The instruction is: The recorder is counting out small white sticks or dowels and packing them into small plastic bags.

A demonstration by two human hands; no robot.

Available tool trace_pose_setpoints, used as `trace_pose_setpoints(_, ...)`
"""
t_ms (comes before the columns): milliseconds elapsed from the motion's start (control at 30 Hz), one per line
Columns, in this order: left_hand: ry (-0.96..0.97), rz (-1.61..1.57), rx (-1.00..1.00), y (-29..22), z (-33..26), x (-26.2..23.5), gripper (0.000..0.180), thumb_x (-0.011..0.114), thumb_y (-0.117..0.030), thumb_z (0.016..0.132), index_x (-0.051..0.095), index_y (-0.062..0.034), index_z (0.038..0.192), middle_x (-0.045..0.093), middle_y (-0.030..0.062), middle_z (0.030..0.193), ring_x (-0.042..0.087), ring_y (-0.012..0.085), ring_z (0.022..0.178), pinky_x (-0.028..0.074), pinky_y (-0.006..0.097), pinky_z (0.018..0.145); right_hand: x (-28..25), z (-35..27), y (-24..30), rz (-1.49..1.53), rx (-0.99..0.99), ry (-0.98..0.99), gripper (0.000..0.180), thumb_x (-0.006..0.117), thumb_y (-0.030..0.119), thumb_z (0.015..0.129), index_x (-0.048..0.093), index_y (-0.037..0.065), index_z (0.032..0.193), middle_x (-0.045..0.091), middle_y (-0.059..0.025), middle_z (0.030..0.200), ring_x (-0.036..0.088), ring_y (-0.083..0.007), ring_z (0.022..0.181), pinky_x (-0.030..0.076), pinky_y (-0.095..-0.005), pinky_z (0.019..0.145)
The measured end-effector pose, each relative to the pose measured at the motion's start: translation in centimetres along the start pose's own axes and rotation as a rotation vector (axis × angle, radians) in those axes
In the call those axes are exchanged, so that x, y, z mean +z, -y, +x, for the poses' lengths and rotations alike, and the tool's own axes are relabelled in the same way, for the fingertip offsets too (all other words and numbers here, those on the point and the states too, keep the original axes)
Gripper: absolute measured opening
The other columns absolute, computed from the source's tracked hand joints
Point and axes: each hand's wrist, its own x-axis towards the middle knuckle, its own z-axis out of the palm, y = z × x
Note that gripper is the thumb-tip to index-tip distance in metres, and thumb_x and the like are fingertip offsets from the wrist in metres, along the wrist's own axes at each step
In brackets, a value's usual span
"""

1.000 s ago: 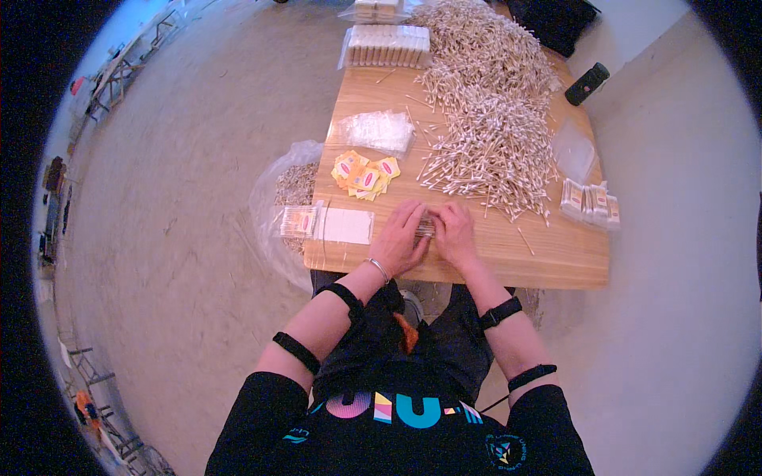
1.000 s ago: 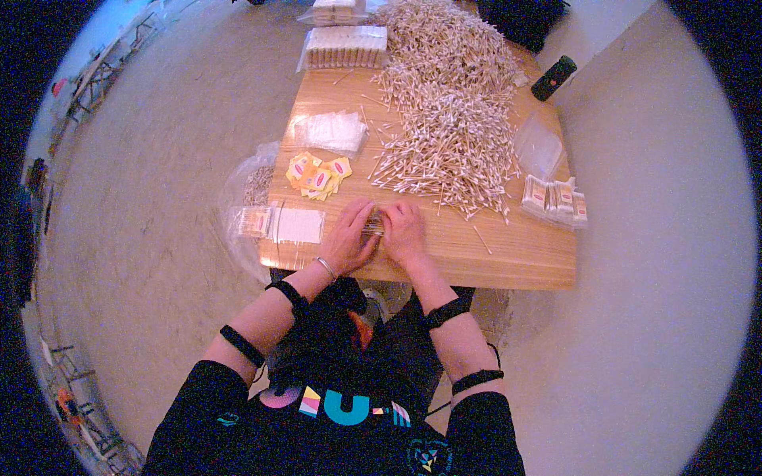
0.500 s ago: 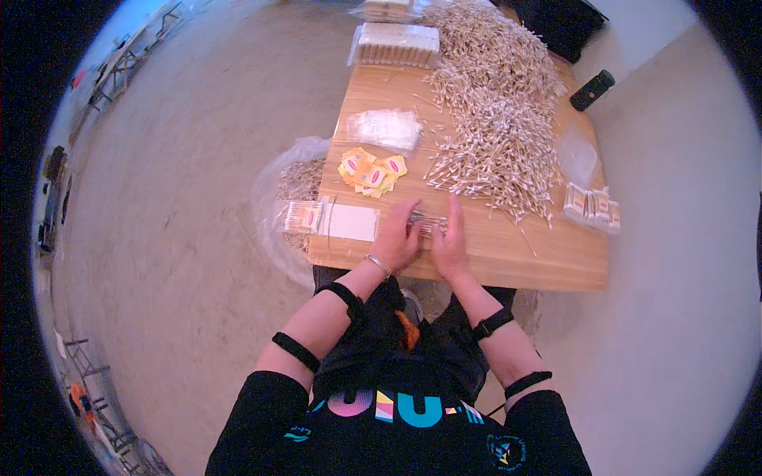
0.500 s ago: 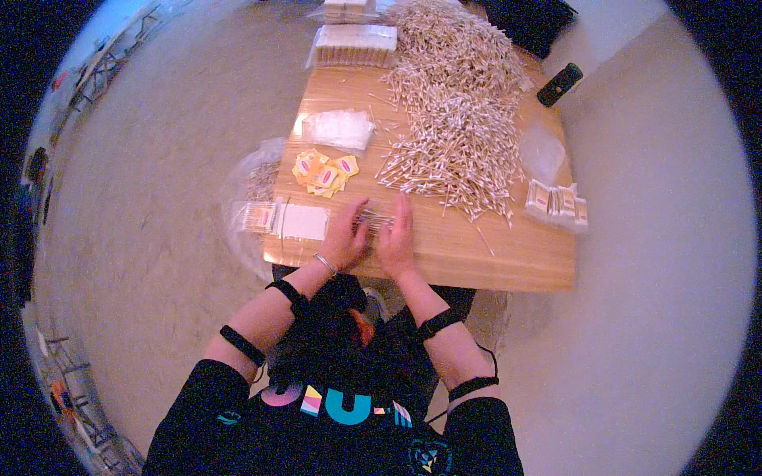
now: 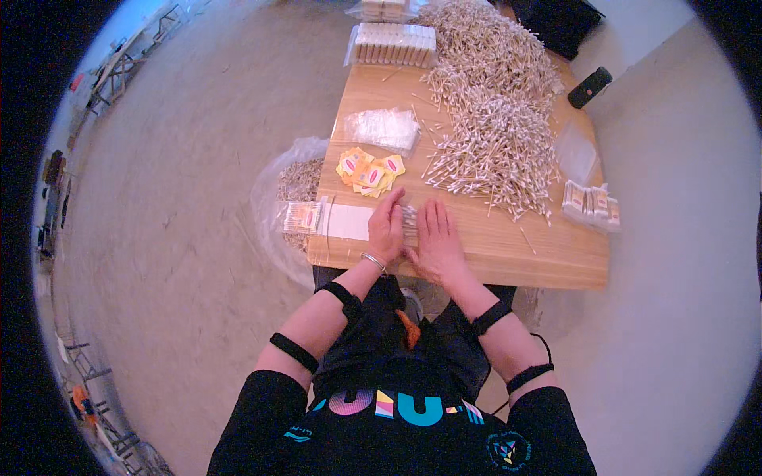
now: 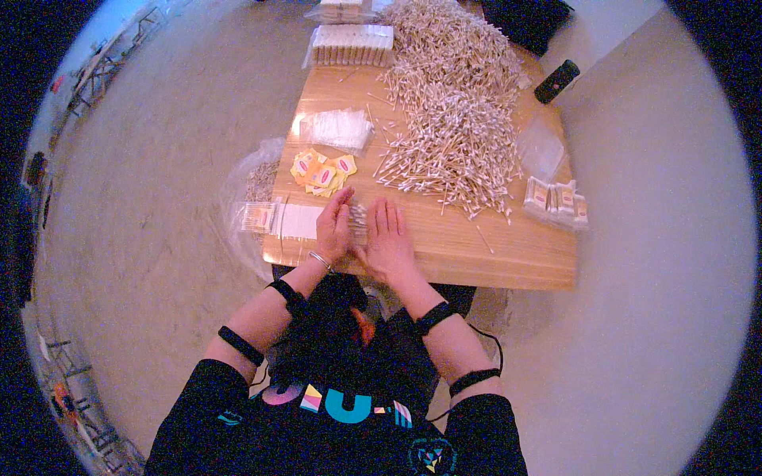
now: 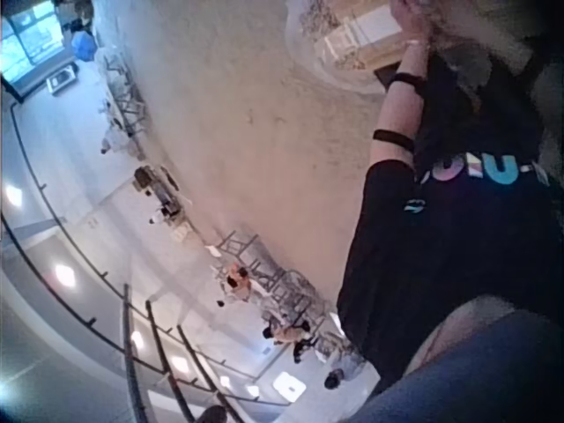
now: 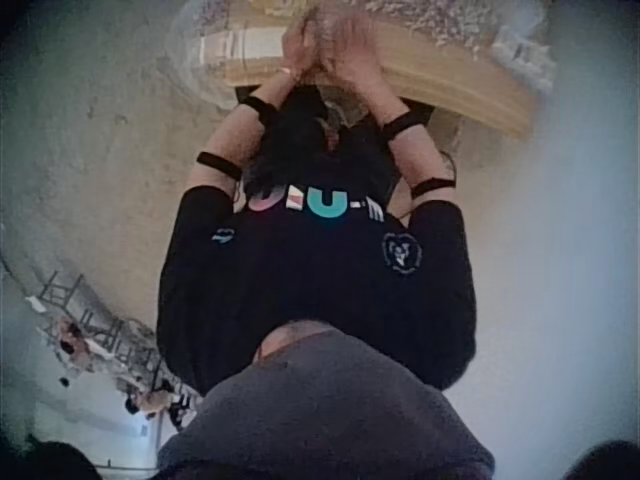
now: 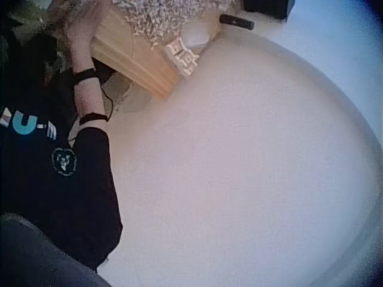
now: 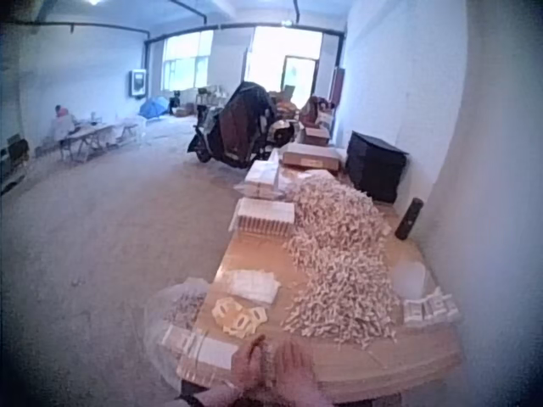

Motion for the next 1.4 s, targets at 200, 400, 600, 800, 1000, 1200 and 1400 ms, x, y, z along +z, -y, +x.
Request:
trace_pose_setpoints(200, 0.005, 0.017, -0.011, 0.0, -0.1, -0.3, 0.031, 0.041, -0.011, 0.091, 0.052, 0.0022, 0.117, 0.059, 0.0186, 0.112, 0.056, 0.0273, 0.107, 0.041, 0.033, 0.092, 0.1, -2.6, 1.0, 0.012, -0.042, 0.028, 0.081, 0.047, 0.051, 0.084, 0.022, -0.004, 0.138, 0.019, -0.0239, 0.144, 0.013, -0.036, 0.136, 0.009, -0.0472, 0.11)
trace_pose_setpoints(400, -0.004, -0.095, -0.105, 0.6, 0.2, -0.8, 0.034, 0.039, -0.014, 0.094, 0.049, 0.0035, 0.121, 0.056, 0.017, 0.118, 0.052, 0.0238, 0.112, 0.037, 0.032, 0.097, 0.6, -1.5, -0.2, 0.113, 0.07, -0.116, 0.072, 0.056, 0.037, 0.083, 0.027, -0.002, 0.136, 0.026, -0.0221, 0.141, 0.02, -0.0347, 0.133, 0.014, -0.0483, 0.109)
trace_pose_setpoints(600, -0.01, -0.246, -0.176, 0.2, -0.8, -0.5, 0.039, 0.037, -0.018, 0.097, 0.042, 0.005, 0.127, 0.048, 0.0164, 0.128, 0.044, 0.0236, 0.121, 0.03, 0.033, 0.104, 2.6, -1.3, -3.2, 0.628, 0.216, -0.489, 0.057, 0.055, 0.012, 0.081, 0.032, -0.002, 0.131, 0.033, -0.0221, 0.136, 0.029, -0.0364, 0.128, 0.021, -0.0448, 0.108)
trace_pose_setpoints(800, -0.023, -0.23, -0.17, 0.7, -1.3, 0.7, 0.044, 0.036, -0.026, 0.097, 0.042, 0.0041, 0.128, 0.046, 0.0164, 0.13, 0.042, 0.0239, 0.123, 0.029, 0.032, 0.104, 2.3, 0.2, -1.0, 0.968, 0.331, -0.544, 0.051, 0.048, 0.005, 0.08, 0.035, -0.004, 0.128, 0.037, -0.0217, 0.134, 0.032, -0.0323, 0.128, 0.022, -0.0376, 0.108)
trace_pose_setpoints(1000, -0.049, -0.235, -0.176, 0.1, -1.6, 2.0, 0.045, 0.034, -0.029, 0.097, 0.046, 0.0038, 0.125, 0.05, 0.0161, 0.127, 0.045, 0.0242, 0.12, 0.031, 0.032, 0.102, 2.7, 0.7, -0.6, 1.134, 0.318, -0.521, 0.055, 0.049, 0.005, 0.079, 0.032, -0.006, 0.13, 0.034, -0.0212, 0.135, 0.029, -0.0316, 0.13, 0.021, -0.037, 0.109)
trace_pose_setpoints(1200, -0.087, -0.397, -0.196, 0.0, -0.6, 1.3, 0.047, 0.034, -0.029, 0.098, 0.043, 0.0061, 0.126, 0.048, 0.0174, 0.128, 0.044, 0.0238, 0.121, 0.031, 0.032, 0.103, 0.4, -1.2, -0.5, 0.562, 0.013, -0.393, 0.077, 0.062, 0.009, 0.071, 0.022, -0.004, 0.135, 0.026, -0.0241, 0.139, 0.021, -0.0405, 0.132, 0.015, -0.046, 0.11)
trace_pose_setpoints(1400, -0.004, -0.461, -0.203, 0.5, 0.2, 1.5, 0.049, 0.034, -0.033, 0.098, 0.042, 0.0065, 0.127, 0.047, 0.0171, 0.129, 0.043, 0.0235, 0.121, 0.03, 0.032, 0.104, 0.8, -1.1, -1.4, 0.512, -0.009, -0.341, 0.076, 0.065, 0.011, 0.072, 0.023, -0.004, 0.134, 0.026, -0.0238, 0.139, 0.021, -0.0403, 0.131, 0.017, -0.0461, 0.11)
